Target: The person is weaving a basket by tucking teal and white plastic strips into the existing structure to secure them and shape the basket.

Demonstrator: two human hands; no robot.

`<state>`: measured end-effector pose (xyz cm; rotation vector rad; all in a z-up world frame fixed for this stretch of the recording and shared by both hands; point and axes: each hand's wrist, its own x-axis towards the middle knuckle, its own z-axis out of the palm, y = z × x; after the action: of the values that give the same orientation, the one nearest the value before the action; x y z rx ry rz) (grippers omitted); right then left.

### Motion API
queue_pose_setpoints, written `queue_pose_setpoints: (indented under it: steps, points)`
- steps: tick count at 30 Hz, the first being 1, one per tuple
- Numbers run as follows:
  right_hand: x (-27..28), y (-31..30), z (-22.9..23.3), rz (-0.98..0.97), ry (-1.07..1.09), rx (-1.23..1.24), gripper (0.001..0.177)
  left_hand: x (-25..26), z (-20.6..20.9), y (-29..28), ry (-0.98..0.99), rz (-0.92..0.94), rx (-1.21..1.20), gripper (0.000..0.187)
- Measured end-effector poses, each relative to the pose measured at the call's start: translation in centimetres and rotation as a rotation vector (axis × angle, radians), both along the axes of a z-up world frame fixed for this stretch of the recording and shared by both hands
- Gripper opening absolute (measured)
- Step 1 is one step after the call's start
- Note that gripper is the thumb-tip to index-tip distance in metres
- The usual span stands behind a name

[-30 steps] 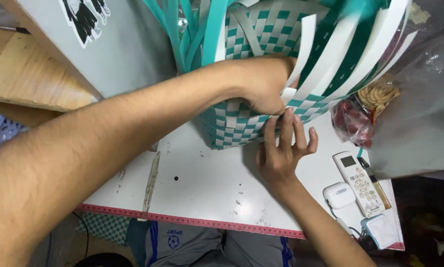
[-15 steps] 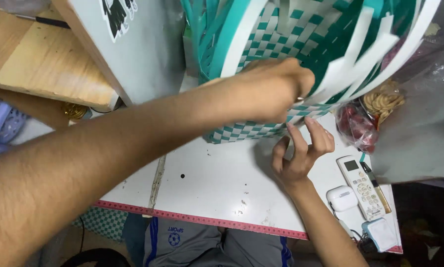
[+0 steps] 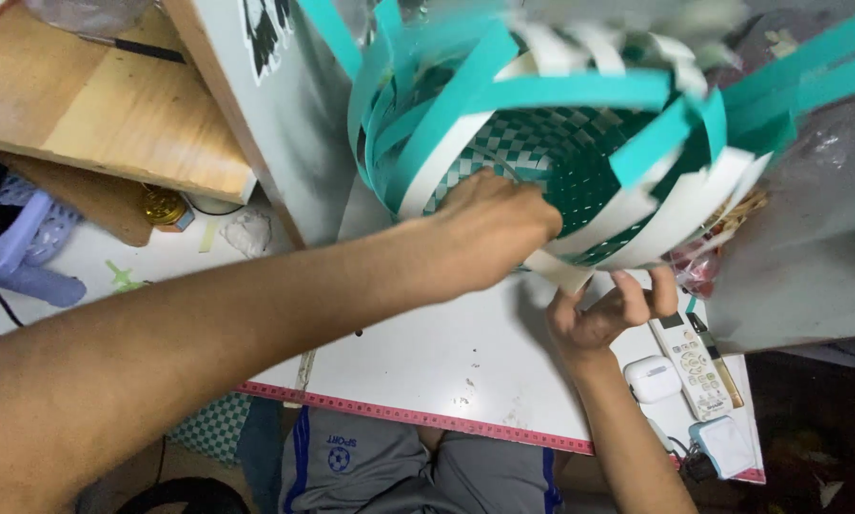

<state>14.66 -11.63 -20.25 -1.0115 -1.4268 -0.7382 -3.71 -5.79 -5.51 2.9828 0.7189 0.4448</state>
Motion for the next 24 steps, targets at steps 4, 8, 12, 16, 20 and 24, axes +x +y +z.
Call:
queue_pose_setpoints:
  steps: [4, 8, 12, 16, 20, 24]
  points:
    - [1.5, 0.2, -0.9, -0.084, 0.025, -0.004, 0.034, -1.1, -0.3, -2.1, -0.024, 0.216, -0.262, 0.029]
    - [2.6, 0.4, -2.0, -0.047, -0.068, -0.003, 0.063, -1.5, -4.9, -0.1, -0.129, 0.000, 0.110, 0.015]
    - [2.5, -0.7, -0.9, -0.005, -0.014, -0.088, 0.051, -1.3, -5.0, 1.5, -0.134, -0.010, 0.064, 0.027]
    - [0.5, -0.8, 1.8, 0.005, 0.029, -0.147, 0.062, -0.4, -3.8, 3.4, -0.136, -0.021, 0.028, 0.040]
    - [-1.5, -0.6, 3.6, 0.072, 0.059, -0.255, 0.066, 0.8, 0.7, 5.1, -0.047, 0.343, -0.472, 0.073]
    - [-2.5, -1.9, 5.8, 0.195, 0.141, -0.307, 0.047, 0.6, 5.0, 3.2, -0.223, 0.412, -0.811, 0.065]
